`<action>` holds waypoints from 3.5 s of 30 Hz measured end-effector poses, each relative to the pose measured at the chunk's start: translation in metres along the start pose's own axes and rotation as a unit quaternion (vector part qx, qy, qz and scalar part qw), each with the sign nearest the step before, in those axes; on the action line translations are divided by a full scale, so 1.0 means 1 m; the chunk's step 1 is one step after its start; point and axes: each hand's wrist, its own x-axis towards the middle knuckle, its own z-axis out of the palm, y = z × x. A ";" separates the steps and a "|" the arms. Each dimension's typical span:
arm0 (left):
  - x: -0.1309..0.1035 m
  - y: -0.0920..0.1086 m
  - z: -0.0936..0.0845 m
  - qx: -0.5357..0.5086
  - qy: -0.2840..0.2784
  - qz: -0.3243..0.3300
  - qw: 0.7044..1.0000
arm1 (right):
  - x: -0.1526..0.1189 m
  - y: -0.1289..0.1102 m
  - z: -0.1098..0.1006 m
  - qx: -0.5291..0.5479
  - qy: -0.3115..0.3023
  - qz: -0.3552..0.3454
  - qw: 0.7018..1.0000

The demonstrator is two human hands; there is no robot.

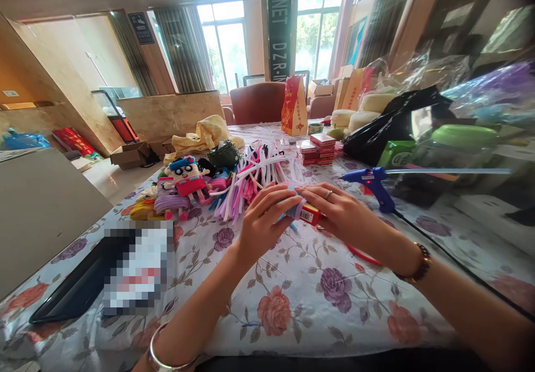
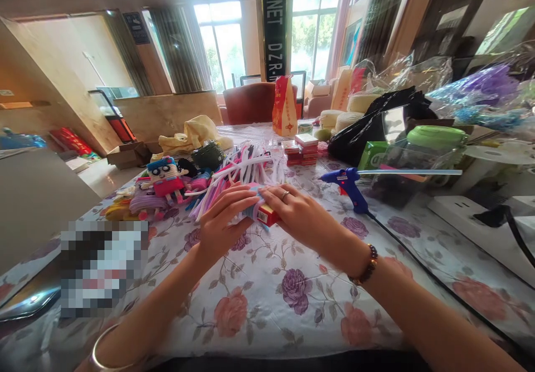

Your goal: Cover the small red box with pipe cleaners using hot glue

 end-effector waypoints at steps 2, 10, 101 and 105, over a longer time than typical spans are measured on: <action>-0.001 0.000 0.000 0.002 0.004 0.009 1.000 | -0.001 0.001 0.000 0.001 -0.009 0.003 1.000; -0.002 0.003 -0.001 0.024 0.025 0.017 0.999 | -0.001 0.000 -0.001 0.019 -0.010 0.013 1.000; -0.007 0.009 0.001 0.103 0.020 -0.050 0.993 | 0.006 -0.003 0.007 0.104 0.070 0.083 0.989; -0.004 0.010 0.003 0.082 0.041 -0.113 0.989 | 0.008 -0.002 0.003 0.108 0.067 0.083 0.988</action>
